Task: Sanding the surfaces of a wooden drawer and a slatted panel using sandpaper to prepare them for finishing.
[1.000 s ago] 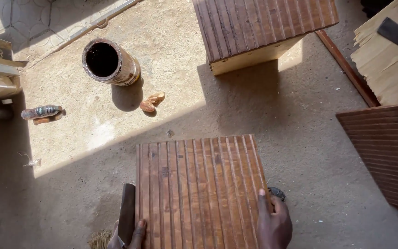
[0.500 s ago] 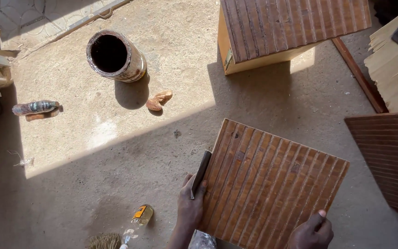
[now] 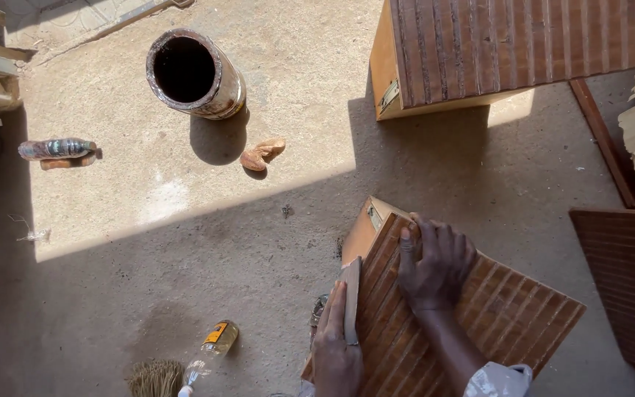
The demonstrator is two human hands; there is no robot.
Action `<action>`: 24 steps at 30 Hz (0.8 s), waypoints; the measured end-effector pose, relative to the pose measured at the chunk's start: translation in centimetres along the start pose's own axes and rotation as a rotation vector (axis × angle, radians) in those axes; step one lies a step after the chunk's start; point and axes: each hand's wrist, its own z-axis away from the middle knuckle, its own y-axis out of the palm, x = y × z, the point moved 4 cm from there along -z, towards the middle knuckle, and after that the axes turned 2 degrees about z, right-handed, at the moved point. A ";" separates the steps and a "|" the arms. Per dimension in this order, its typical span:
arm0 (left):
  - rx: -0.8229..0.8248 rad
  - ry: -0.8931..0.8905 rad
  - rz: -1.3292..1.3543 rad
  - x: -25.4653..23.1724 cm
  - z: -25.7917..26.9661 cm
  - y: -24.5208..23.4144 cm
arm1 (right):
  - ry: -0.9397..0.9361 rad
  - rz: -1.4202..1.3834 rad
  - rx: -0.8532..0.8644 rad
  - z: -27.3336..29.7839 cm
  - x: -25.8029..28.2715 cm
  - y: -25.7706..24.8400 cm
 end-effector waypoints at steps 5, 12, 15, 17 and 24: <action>-0.002 0.222 0.117 -11.4 -9.6 4.8 | -0.030 0.107 -0.106 0.4 -3.1 2.2; -0.049 -0.216 -0.161 7.5 0.7 1.3 | 0.046 0.011 -0.069 -0.1 -1.3 0.9; -0.072 -0.210 -0.162 6.4 -0.1 2.7 | 0.041 0.026 -0.073 -0.2 -1.4 0.3; -0.118 -0.215 -0.173 2.0 -3.5 3.9 | 0.015 0.001 -0.098 0.5 -0.7 1.0; -0.011 0.040 -0.076 13.2 -0.3 5.6 | 0.011 0.021 -0.124 0.0 -0.7 0.8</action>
